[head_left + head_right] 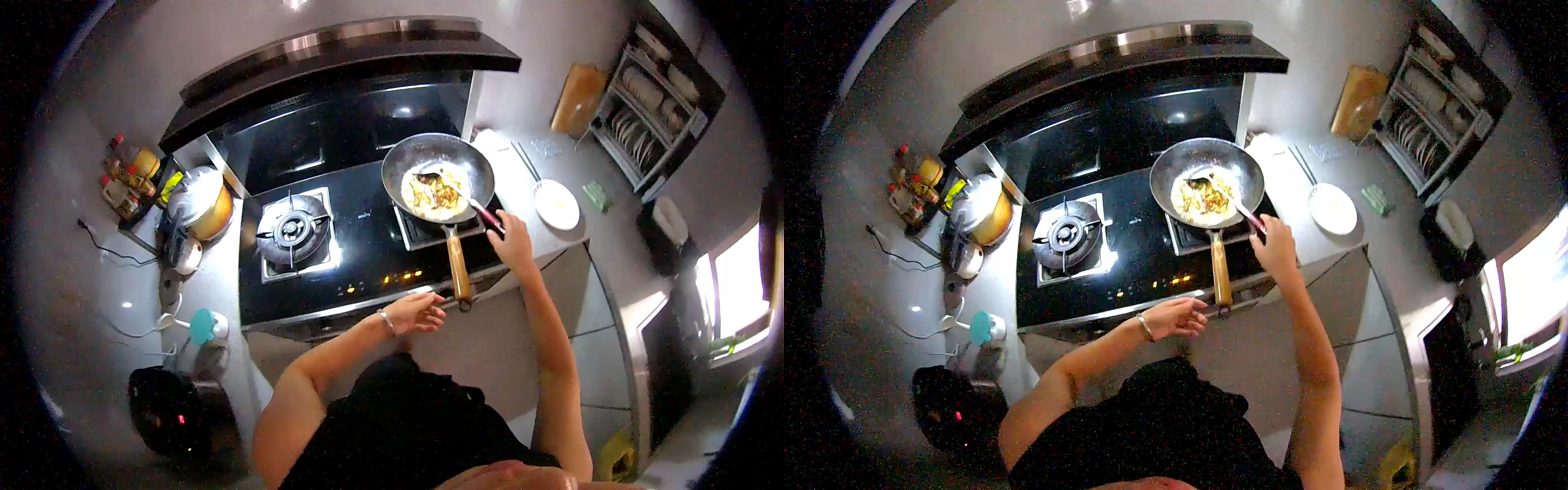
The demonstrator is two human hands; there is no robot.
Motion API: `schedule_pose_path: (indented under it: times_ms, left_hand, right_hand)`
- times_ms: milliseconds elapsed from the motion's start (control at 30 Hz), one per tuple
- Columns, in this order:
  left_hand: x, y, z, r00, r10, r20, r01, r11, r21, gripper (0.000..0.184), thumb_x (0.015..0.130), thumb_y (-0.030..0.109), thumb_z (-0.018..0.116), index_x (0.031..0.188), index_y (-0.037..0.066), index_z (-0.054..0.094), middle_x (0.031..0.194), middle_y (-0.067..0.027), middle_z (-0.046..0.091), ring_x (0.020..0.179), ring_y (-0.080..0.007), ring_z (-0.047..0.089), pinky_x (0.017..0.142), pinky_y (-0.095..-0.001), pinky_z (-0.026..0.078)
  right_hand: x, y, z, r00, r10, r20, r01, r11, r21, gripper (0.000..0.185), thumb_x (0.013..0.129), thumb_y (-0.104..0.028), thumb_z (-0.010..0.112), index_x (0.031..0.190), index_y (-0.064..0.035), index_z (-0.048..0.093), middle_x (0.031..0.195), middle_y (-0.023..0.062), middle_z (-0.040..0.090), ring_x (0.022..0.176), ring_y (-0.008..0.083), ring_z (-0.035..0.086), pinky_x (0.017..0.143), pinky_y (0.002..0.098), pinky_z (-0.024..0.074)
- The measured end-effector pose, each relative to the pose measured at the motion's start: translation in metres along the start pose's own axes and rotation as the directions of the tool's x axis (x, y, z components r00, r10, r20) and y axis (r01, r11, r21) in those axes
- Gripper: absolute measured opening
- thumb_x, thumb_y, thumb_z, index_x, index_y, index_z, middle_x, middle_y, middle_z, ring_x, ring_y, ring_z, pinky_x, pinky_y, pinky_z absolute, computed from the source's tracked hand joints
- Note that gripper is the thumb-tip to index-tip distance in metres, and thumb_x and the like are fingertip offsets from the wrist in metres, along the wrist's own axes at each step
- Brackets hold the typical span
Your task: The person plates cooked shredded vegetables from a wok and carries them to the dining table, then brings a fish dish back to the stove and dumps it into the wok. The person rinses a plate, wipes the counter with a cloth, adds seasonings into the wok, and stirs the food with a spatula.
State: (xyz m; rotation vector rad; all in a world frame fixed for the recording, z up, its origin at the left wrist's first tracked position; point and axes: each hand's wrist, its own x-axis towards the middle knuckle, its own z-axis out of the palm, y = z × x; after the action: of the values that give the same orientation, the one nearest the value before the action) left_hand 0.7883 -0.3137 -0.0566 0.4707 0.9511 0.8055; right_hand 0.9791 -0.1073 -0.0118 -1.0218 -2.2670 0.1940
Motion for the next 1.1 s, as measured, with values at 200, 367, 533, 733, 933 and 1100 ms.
schedule_pose_path:
  times_ms: [200, 367, 533, 733, 933, 1100]
  left_hand:
    - [0.043, 0.028, -0.003, 0.985, 0.043, 0.169, 0.031, 0.910, -0.414, 0.055, 0.090, 0.051, 0.036, 0.127, 0.010, 0.036, 0.114, -0.0155, 0.051, 0.108, -0.0299, 0.051, 0.091, -0.0441, 0.043]
    - [0.067, 0.033, 0.010, 0.951, 0.056, 0.304, 0.152, 0.771, -0.619, 0.054, 0.089, 0.054, 0.035, 0.121, 0.010, 0.041, 0.119, -0.0187, 0.048, 0.112, -0.0313, 0.049, 0.095, -0.0464, 0.039]
    - [0.092, 0.012, 0.012, 0.867, 0.237, 0.438, 0.213, 0.618, -0.757, 0.048, 0.091, 0.048, 0.037, 0.114, 0.007, 0.045, 0.095, -0.0143, 0.053, 0.091, -0.0263, 0.053, 0.090, -0.0442, 0.042]
    - [0.087, 0.014, 0.022, 0.925, 0.234, 0.298, 0.093, 0.623, -0.777, 0.045, 0.092, 0.044, 0.038, 0.113, 0.005, 0.043, 0.089, -0.0127, 0.052, 0.084, -0.0247, 0.054, 0.084, -0.0441, 0.045]
    - [0.088, 0.014, 0.021, 0.926, 0.230, 0.298, 0.077, 0.659, -0.748, 0.047, 0.092, 0.045, 0.036, 0.113, 0.003, 0.044, 0.089, -0.0126, 0.050, 0.086, -0.0245, 0.051, 0.087, -0.0431, 0.042]
    - [0.089, 0.012, 0.023, 0.933, 0.232, 0.275, 0.046, 0.681, -0.731, 0.048, 0.092, 0.045, 0.036, 0.113, 0.003, 0.044, 0.089, -0.0124, 0.050, 0.085, -0.0241, 0.051, 0.086, -0.0422, 0.042]
  right_hand:
    - [0.039, 0.005, 0.020, 0.949, 0.092, 0.302, -0.038, 0.983, -0.179, 0.052, 0.078, -0.016, 0.059, 0.127, -0.0164, 0.041, 0.086, 0.0150, 0.056, 0.079, 0.0349, 0.057, 0.070, 0.0436, 0.0468]
    - [0.037, -0.022, -0.030, 0.982, 0.025, 0.189, -0.005, 0.994, -0.110, 0.045, 0.082, -0.013, 0.055, 0.126, -0.0214, 0.047, 0.080, 0.0142, 0.057, 0.074, 0.0334, 0.057, 0.065, 0.0422, 0.0456]
    - [0.023, -0.028, -0.052, 0.944, 0.089, 0.318, 0.010, 0.955, -0.297, 0.047, 0.082, -0.013, 0.056, 0.127, -0.0234, 0.047, 0.076, 0.0117, 0.053, 0.068, 0.0309, 0.057, 0.060, 0.0416, 0.0448]
    - [0.002, -0.025, -0.089, 0.913, 0.122, 0.389, 0.031, 0.931, -0.365, 0.044, 0.083, -0.014, 0.055, 0.125, -0.0217, 0.048, 0.076, 0.0112, 0.052, 0.067, 0.0307, 0.057, 0.059, 0.0425, 0.0443]
    - [0.007, -0.012, -0.079, 0.958, 0.047, 0.283, 0.018, 0.975, -0.224, 0.041, 0.083, -0.014, 0.052, 0.124, -0.0195, 0.049, 0.077, 0.0128, 0.054, 0.067, 0.0324, 0.056, 0.059, 0.0426, 0.0438]
    - [0.013, -0.026, -0.144, 0.926, 0.062, 0.373, 0.086, 0.926, -0.367, 0.039, 0.082, -0.014, 0.054, 0.121, -0.0191, 0.052, 0.076, 0.0126, 0.054, 0.066, 0.0316, 0.056, 0.057, 0.0414, 0.0439]
